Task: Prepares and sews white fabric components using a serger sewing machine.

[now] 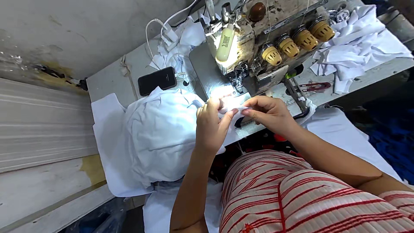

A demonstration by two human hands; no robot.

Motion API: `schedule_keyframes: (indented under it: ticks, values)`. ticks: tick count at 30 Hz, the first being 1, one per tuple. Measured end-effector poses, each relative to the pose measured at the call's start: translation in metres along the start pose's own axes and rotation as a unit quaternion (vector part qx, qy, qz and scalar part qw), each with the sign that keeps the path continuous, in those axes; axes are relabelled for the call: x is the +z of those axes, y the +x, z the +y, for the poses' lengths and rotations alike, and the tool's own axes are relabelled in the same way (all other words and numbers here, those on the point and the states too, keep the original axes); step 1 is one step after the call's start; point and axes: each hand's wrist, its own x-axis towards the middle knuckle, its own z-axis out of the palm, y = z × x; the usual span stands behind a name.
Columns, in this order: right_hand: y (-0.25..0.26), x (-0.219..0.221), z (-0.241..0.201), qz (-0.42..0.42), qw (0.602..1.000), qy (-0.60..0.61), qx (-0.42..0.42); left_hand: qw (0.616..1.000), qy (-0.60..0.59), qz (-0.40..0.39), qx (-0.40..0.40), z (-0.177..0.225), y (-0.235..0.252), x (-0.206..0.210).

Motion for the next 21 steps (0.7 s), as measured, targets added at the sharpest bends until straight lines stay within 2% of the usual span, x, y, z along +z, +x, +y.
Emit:
schedule_keyframes:
  ticks: [3,6,12,21]
  values:
    - [0.001,0.001,-0.002,0.008,1.0,0.027,0.015,0.999,-0.015,0.006,-0.042,-0.004,-0.002,-0.003]
    - [0.002,0.002,-0.002,0.014,0.999,0.033,0.009,0.997,-0.053,0.025,-0.052,-0.007,-0.004,-0.003]
    - [0.006,0.005,0.004,0.025,0.999,-0.028,-0.037,0.995,-0.081,0.028,-0.044,-0.009,-0.008,-0.006]
    - [0.007,0.011,0.005,0.0,0.999,0.008,-0.042,0.989,-0.136,0.025,-0.053,-0.009,-0.01,-0.008]
